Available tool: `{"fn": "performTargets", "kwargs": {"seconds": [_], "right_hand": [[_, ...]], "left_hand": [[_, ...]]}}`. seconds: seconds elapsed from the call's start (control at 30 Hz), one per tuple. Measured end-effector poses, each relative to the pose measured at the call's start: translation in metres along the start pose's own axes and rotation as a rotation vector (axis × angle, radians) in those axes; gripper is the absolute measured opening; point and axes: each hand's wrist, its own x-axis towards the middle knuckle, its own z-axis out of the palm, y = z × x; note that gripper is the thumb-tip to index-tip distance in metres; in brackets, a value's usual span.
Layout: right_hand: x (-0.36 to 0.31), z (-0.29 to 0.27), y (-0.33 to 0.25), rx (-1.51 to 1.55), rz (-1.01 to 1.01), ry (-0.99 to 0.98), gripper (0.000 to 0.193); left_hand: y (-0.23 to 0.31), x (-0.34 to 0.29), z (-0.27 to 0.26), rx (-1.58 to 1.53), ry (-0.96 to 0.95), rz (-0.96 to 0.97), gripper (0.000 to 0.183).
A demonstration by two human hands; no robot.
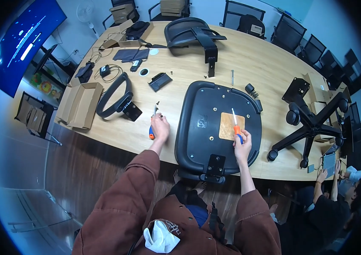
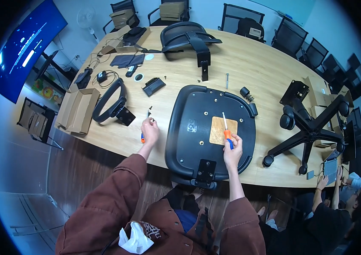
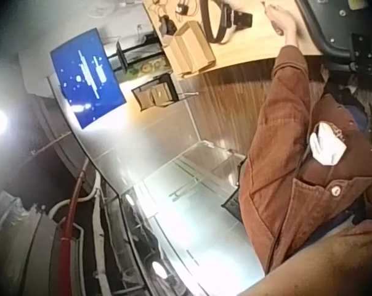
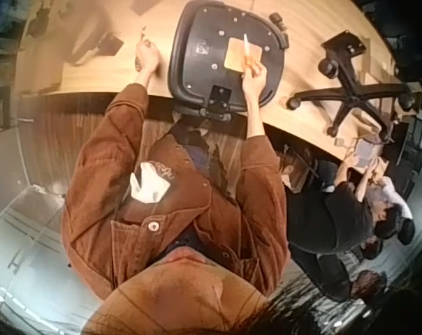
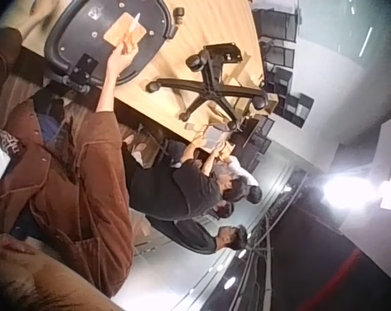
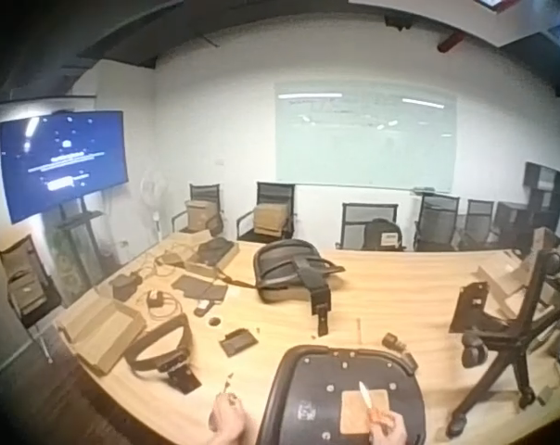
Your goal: Use a screwdriver to attach metal plates and armrests to the bottom of an office chair seat.
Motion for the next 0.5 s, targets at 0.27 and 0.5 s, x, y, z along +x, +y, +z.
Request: {"fn": "performTargets", "kwargs": {"seconds": [0.27,0.5], "right_hand": [[-0.016,-0.009,-0.007,0.13,-0.027,0.002,0.031],[-0.024,-0.018,-0.007,0.177,0.104,-0.004,0.032]], "left_hand": [[-0.016,0.046,0.016,0.214,-0.069,-0.194,0.03],[-0.017,0.057,0.025,0.323,-0.167,-0.274,0.027]]}}
